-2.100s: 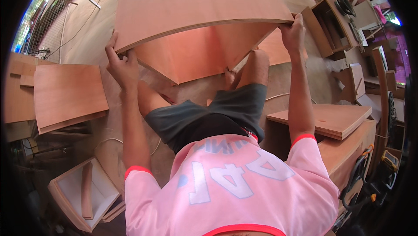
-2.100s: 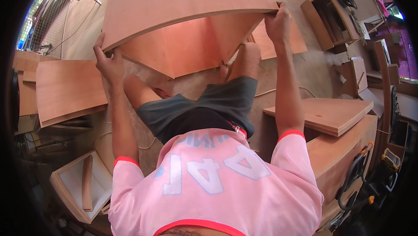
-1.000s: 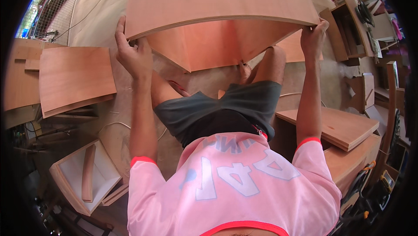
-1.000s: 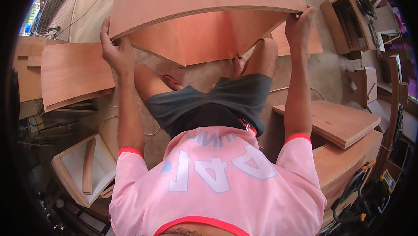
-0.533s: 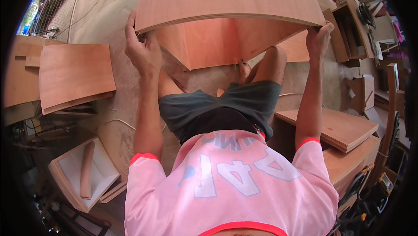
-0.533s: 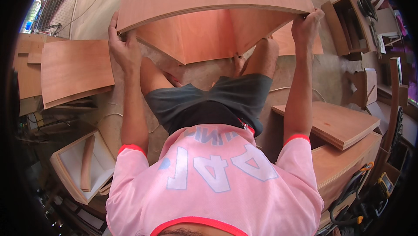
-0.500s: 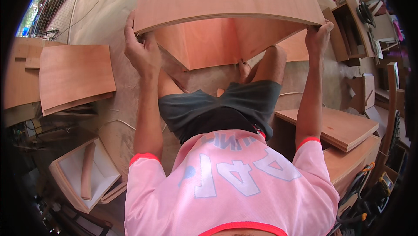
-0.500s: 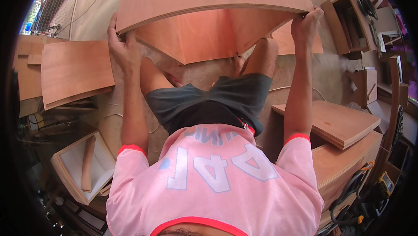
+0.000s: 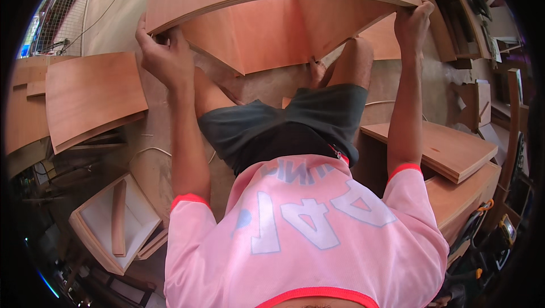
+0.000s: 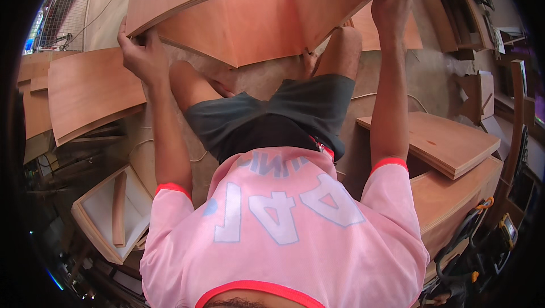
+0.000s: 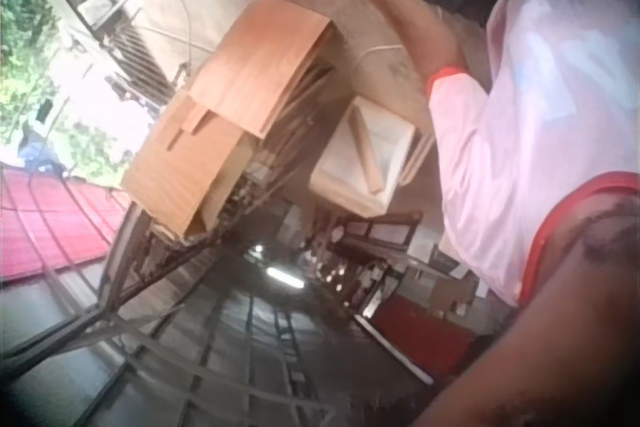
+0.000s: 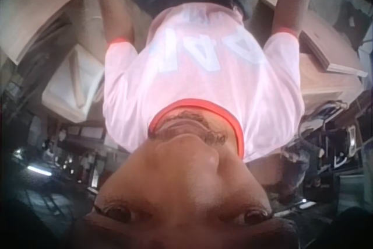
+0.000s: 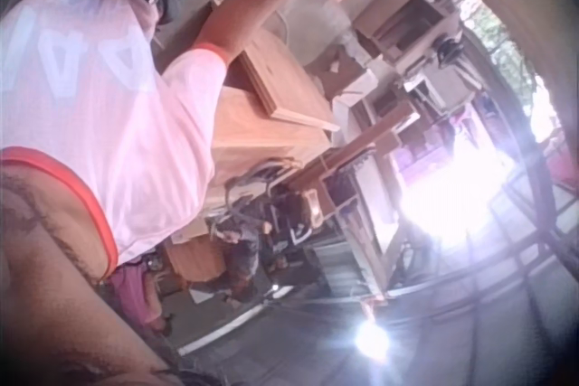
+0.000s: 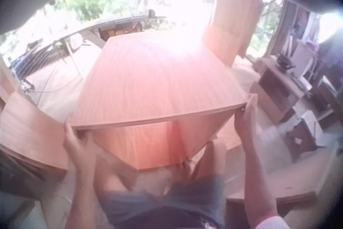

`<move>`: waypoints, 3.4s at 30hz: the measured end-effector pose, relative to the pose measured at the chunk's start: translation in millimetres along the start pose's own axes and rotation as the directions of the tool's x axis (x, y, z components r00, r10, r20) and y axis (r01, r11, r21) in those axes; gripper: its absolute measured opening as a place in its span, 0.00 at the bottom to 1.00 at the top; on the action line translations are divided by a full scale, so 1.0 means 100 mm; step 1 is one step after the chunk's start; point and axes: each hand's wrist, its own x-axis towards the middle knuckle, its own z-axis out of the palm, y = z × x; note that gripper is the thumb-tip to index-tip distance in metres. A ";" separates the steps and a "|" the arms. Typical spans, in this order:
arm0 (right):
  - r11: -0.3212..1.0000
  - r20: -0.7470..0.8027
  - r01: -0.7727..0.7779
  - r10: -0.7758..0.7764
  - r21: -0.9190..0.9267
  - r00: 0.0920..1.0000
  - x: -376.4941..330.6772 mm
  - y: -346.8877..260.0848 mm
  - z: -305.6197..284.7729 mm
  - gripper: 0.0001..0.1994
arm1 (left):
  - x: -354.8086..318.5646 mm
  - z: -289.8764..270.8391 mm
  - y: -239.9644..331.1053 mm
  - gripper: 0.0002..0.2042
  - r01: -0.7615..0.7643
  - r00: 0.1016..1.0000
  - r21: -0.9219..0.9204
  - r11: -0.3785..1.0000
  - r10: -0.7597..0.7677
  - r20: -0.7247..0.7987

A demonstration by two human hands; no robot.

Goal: The person sits on the floor and repeatedly aligns and stacks several large pinkish wooden panels. They lift, rotate, and place the panels into a small pile, then stand and walk to a workbench to retrieve a small item from a drawer.

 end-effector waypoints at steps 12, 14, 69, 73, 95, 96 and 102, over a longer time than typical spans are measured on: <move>1.000 -0.027 -0.009 0.008 -0.013 1.000 0.02 -0.01 0.04 0.15 | 0.07 -0.08 -0.03 0.19 -0.018 0.999 0.047 0.999 0.017 0.030; 1.000 -0.036 0.017 -0.017 -0.017 0.999 0.01 -0.01 0.05 0.15 | 0.05 -0.07 -0.02 0.19 -0.011 1.000 0.023 1.000 0.011 0.003; 0.998 -0.006 -0.059 0.059 -0.013 0.998 0.06 -0.01 0.05 0.16 | 0.10 0.09 0.05 0.20 0.008 0.996 -0.003 1.000 -0.008 -0.090; 0.996 -0.003 -0.083 0.083 0.016 0.997 0.04 -0.07 0.02 0.18 | 0.11 0.08 0.04 0.20 0.034 0.996 -0.064 0.997 -0.038 -0.076; 0.997 0.006 -0.074 0.074 0.030 0.997 0.00 -0.07 0.05 0.17 | 0.16 -0.09 -0.09 0.21 -0.126 0.992 0.079 0.989 0.124 0.036; 0.997 0.002 -0.072 0.072 0.033 0.997 0.00 -0.05 0.06 0.18 | 0.16 -0.09 -0.10 0.21 -0.112 0.993 0.070 0.991 0.110 0.035; 1.000 -0.005 -0.009 0.009 0.022 1.000 0.00 0.00 0.09 0.18 | 0.15 -0.09 -0.12 0.23 -0.034 0.998 0.058 0.998 0.031 0.046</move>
